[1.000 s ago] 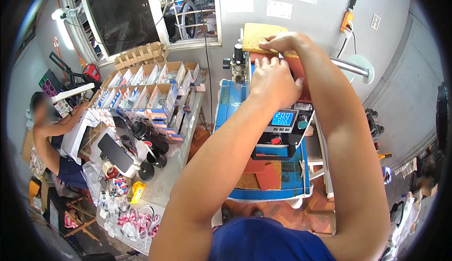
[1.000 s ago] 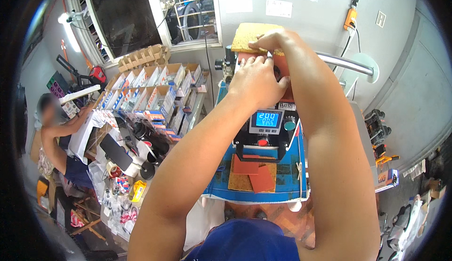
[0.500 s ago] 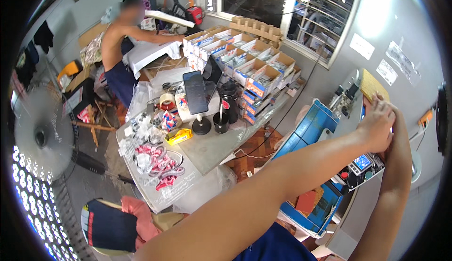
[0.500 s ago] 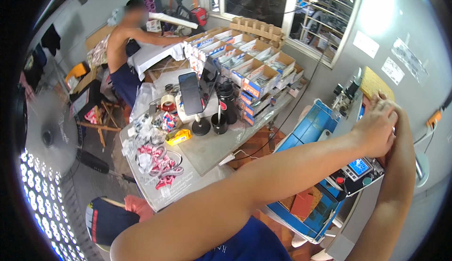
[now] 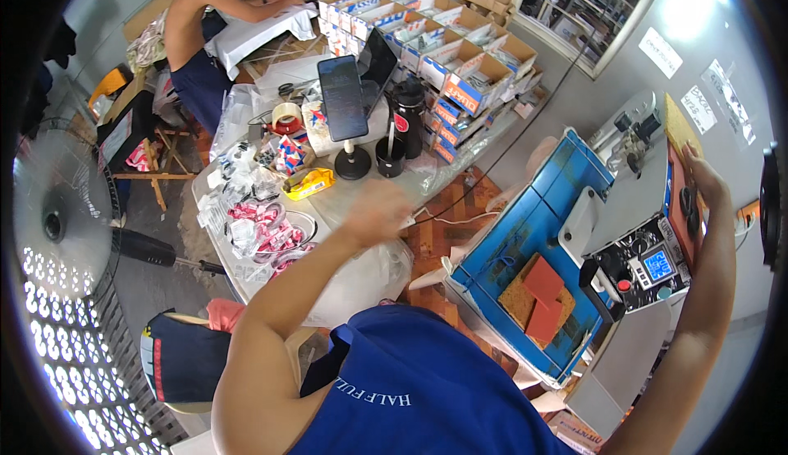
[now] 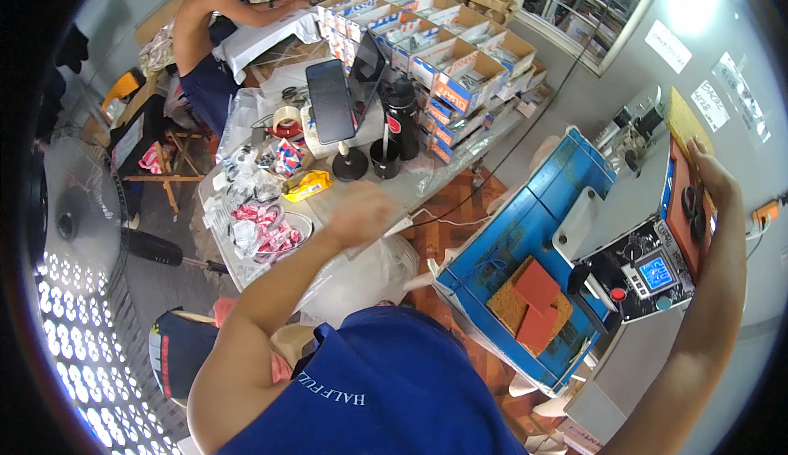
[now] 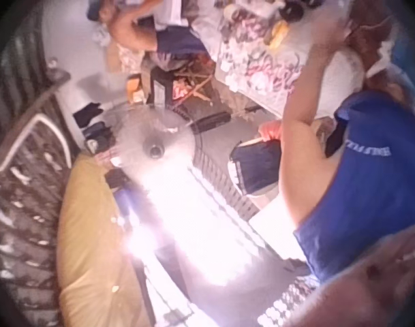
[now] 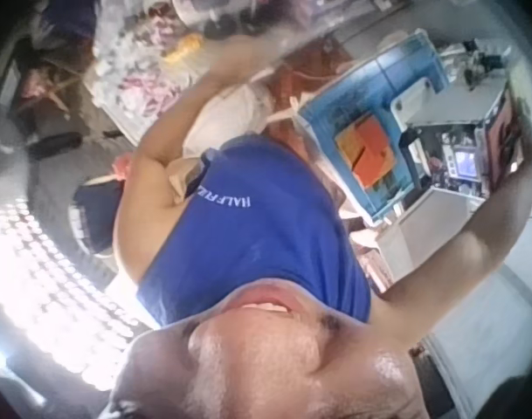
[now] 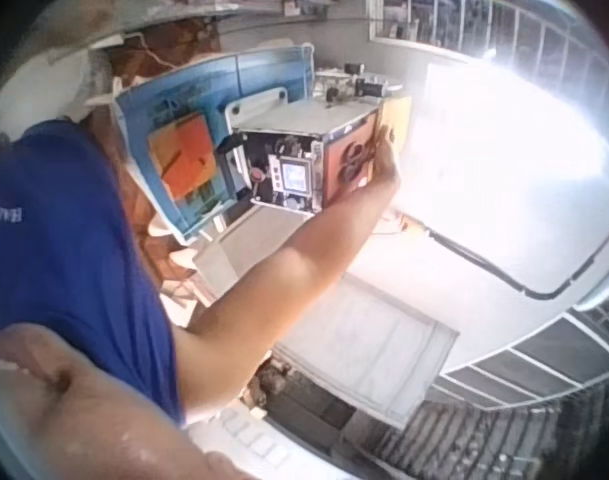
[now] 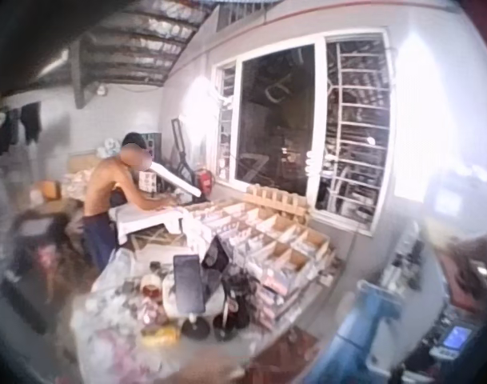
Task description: The person aligns a floral transfer sheet on a beige t-shirt, operates a heat press to apply the design, then folds and stacks printed shirts. The person also handles a black t-shirt with a graphic print and places it on a table.
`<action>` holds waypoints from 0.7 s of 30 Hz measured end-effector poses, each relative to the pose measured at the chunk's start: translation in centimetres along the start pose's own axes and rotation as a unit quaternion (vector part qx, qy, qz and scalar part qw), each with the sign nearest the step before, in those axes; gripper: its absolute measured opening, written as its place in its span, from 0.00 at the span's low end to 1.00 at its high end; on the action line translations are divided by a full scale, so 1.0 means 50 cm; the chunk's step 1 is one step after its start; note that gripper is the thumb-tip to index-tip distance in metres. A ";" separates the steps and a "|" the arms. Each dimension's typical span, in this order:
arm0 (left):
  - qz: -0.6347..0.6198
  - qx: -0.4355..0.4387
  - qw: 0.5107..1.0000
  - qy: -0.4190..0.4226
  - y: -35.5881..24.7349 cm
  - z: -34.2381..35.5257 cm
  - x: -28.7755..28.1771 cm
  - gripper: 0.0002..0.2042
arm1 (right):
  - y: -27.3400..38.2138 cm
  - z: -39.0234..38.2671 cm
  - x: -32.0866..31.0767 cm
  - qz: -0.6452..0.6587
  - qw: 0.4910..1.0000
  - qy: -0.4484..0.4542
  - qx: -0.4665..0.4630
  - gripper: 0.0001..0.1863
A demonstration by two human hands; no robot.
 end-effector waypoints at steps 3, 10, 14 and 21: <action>0.140 0.023 0.982 -0.122 0.097 0.003 -0.118 0.07 | -0.019 0.006 0.003 0.052 0.998 -0.011 0.013 0.36; 0.279 -0.073 0.950 -0.121 0.211 0.098 -0.209 0.17 | -0.082 0.075 0.003 0.051 0.998 -0.027 -0.019 0.38; 0.304 -0.071 0.945 -0.093 0.226 0.095 -0.196 0.19 | -0.041 0.056 0.015 0.010 0.999 -0.036 -0.018 0.37; 0.229 -0.084 0.967 -0.070 0.192 0.042 -0.135 0.15 | -0.094 0.058 0.001 0.050 0.998 -0.037 -0.029 0.37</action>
Point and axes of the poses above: each hand's wrist, its own z-axis towards the middle knuckle, its own x-axis out of the palm, y = z × x, the point moved 10 cm from there along z, towards the middle knuckle, and after that the axes turned 9 degrees about -y, right-handed, at the moved point
